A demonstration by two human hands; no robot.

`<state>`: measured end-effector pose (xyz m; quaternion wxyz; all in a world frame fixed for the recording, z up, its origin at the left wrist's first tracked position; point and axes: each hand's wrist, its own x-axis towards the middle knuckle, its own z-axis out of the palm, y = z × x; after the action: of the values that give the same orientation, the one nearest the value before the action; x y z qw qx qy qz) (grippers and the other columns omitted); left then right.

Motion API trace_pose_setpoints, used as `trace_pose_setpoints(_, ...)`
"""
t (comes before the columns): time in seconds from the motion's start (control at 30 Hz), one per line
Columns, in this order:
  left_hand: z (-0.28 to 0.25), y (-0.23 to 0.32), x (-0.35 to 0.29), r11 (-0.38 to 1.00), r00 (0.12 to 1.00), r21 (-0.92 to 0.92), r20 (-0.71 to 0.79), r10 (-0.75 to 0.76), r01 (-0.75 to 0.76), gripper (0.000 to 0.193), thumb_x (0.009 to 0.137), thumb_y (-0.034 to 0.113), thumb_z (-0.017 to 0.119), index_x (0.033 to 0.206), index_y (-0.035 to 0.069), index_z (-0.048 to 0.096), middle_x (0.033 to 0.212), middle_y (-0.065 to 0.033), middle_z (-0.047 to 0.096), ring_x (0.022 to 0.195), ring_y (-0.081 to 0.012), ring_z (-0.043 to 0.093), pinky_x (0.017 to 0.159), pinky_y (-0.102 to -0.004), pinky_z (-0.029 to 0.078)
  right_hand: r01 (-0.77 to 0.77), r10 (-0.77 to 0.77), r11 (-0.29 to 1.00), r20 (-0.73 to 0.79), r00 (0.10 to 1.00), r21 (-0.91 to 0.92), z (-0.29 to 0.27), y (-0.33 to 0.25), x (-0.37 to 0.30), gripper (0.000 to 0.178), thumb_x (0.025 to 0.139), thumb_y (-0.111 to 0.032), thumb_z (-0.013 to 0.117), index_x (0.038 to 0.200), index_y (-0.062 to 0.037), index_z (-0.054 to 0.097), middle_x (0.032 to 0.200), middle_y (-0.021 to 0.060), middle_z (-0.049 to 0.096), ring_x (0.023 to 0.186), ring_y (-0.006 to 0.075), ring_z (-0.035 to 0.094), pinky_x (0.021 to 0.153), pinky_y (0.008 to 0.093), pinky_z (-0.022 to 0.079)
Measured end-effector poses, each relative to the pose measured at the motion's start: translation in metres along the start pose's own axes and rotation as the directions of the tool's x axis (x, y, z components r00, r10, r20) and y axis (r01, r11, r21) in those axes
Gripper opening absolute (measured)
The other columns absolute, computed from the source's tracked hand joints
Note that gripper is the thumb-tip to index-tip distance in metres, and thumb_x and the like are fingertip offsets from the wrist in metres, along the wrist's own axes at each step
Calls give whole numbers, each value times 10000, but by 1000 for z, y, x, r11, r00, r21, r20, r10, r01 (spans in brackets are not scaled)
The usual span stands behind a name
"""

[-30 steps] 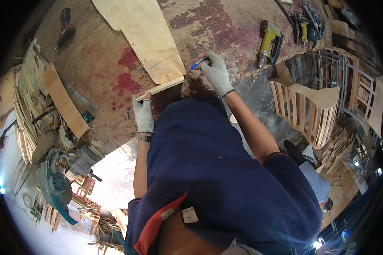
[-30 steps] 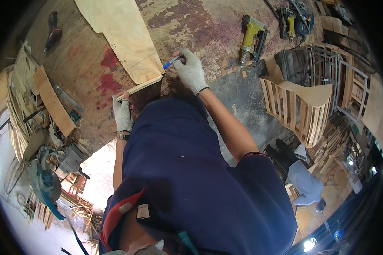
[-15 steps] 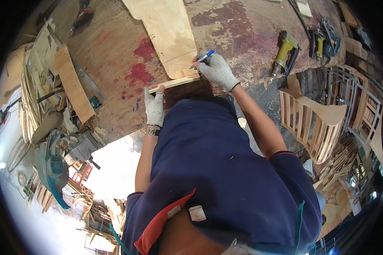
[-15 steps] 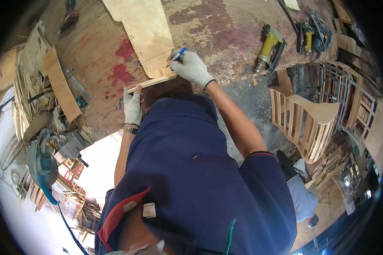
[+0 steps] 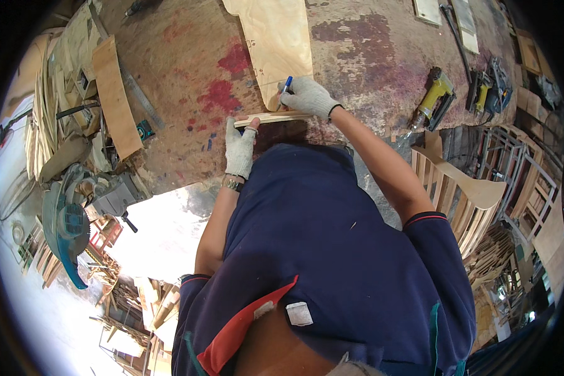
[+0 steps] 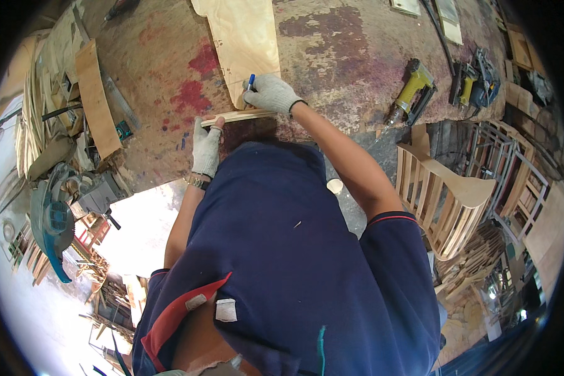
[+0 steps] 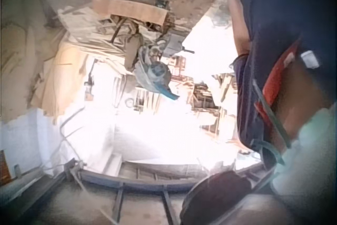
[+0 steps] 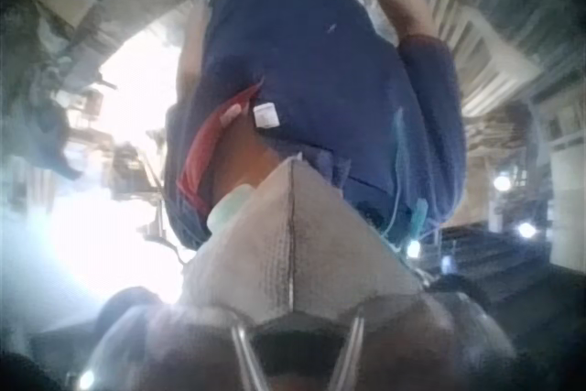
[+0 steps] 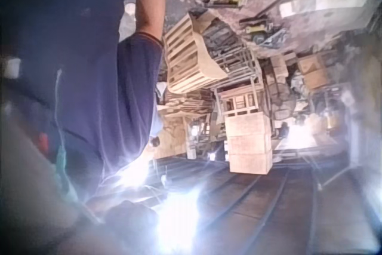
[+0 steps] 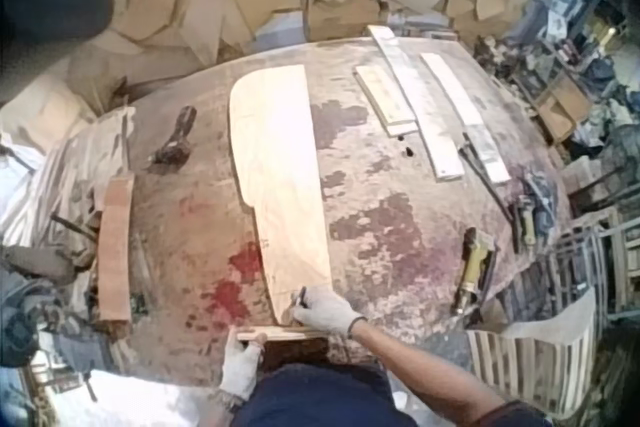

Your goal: The person aligns and staples two wooden pieces together on a workbench, then marks and cuts a separate wooden strip using a miter saw. The person places the cut strip onto the assembled piece and marks it with a pen.

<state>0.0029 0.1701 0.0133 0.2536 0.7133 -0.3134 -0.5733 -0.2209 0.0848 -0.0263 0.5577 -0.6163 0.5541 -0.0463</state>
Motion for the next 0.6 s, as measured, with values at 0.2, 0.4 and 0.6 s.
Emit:
trace_pose_setpoints(0.2,1,-3,2,999,999,47,-36,25,-23,399,947,364,780,1135,75,579,788,8,577,629,-85,494,560,-268,421,27,-31,998,-88,996,-55,7,-3,-1,302,873,-305,596,983,-45,705,813,214,689,813,401,680,752,476,522)
trace_pose_setpoints(0.4,-1,-8,5,999,999,39,-30,32,-31,402,948,366,778,1133,73,575,775,10,561,629,-88,492,562,-275,420,43,-45,999,-128,991,-17,7,-8,-3,284,833,-318,592,827,-47,676,775,244,671,772,439,664,724,522,517)
trace_pose_setpoints(0.6,0,-9,6,1000,999,24,-30,21,-20,413,946,382,777,1132,76,572,763,9,555,627,-86,486,558,-272,413,55,-60,997,-118,991,-48,6,-12,-5,277,823,-308,595,817,-39,663,770,248,659,759,447,649,713,530,509)
